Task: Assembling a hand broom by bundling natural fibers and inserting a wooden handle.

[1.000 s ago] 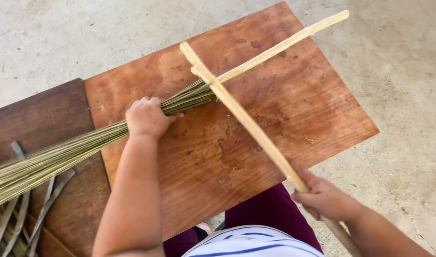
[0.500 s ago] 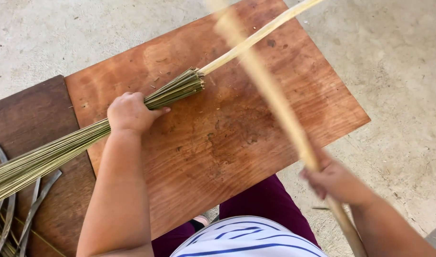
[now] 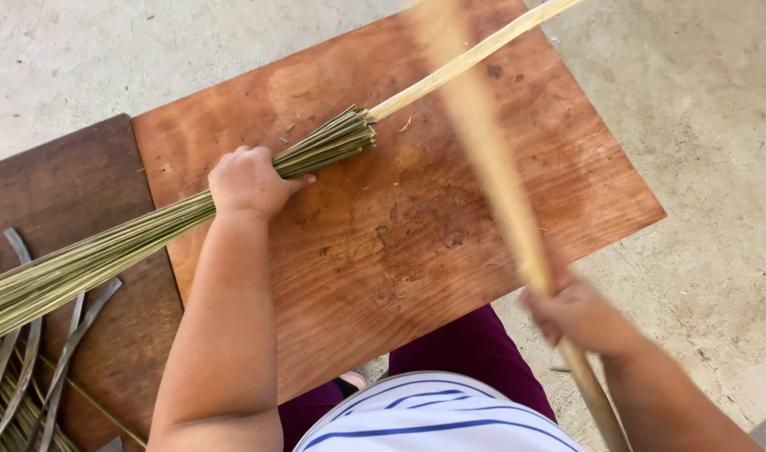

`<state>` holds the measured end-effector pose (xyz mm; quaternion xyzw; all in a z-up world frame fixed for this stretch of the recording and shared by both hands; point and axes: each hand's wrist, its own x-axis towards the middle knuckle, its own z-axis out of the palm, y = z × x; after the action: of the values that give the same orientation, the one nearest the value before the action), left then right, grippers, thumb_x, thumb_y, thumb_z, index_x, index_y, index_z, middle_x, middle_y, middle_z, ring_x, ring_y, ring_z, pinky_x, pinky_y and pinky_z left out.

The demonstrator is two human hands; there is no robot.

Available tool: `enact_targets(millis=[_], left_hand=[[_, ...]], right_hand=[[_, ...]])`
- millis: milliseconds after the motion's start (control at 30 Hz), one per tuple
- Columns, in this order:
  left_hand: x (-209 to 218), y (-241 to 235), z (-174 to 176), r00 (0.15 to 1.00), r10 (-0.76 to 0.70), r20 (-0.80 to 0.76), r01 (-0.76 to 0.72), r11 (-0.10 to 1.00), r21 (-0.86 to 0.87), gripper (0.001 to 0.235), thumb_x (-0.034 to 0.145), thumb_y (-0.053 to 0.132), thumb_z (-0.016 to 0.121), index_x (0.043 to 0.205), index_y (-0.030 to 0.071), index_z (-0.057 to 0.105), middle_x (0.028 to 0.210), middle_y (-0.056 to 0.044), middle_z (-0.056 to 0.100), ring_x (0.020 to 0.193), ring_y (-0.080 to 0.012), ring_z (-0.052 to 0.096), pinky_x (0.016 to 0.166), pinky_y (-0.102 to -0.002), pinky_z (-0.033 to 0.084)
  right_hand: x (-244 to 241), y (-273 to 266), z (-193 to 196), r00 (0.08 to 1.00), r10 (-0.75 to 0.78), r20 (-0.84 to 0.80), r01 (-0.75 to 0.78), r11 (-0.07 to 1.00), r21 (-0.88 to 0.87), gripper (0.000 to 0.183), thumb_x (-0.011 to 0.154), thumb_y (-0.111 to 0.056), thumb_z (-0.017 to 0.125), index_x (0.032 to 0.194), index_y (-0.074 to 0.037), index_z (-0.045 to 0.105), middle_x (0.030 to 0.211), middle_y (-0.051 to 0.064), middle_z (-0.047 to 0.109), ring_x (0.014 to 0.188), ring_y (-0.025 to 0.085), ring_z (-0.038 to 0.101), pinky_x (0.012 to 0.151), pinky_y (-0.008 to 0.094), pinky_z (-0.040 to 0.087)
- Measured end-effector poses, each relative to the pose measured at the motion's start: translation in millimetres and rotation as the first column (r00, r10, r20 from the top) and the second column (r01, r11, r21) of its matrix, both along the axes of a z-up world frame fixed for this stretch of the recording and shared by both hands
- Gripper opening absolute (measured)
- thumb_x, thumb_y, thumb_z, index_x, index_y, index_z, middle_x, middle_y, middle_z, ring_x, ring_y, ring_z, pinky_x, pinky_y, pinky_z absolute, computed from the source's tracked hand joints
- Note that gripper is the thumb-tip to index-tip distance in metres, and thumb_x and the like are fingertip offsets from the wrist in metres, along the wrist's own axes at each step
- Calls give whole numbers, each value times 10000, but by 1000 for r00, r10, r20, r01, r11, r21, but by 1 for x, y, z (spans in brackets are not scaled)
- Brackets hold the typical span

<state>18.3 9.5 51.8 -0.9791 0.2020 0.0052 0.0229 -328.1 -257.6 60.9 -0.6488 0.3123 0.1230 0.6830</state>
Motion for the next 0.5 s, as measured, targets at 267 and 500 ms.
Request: enact_targets(millis=[267,500], left_hand=[[0,2,-7,999,-13,31,13,1000,-13,725,702,769,788,1001,109,770,1064,-109,723,1035,-304,677,872,-433,548],[2,1,-9,997,-22,76,23,1000,-11,713,686,779,784,964,123,762,1026,-90,717,1009,-293,678,847,-436,549]], right_hand=[[-13,-17,-33,998,38,60,-44,992,115,1044,862,-38,632,1660,-447,98,672,32,595,399,82,467,343,244,443],[-13,-17,-19,997,72,-31,-70,996,48,1012,869,-30,595,1650,-462,118,638,12,607,381,91,450,351,254,436]])
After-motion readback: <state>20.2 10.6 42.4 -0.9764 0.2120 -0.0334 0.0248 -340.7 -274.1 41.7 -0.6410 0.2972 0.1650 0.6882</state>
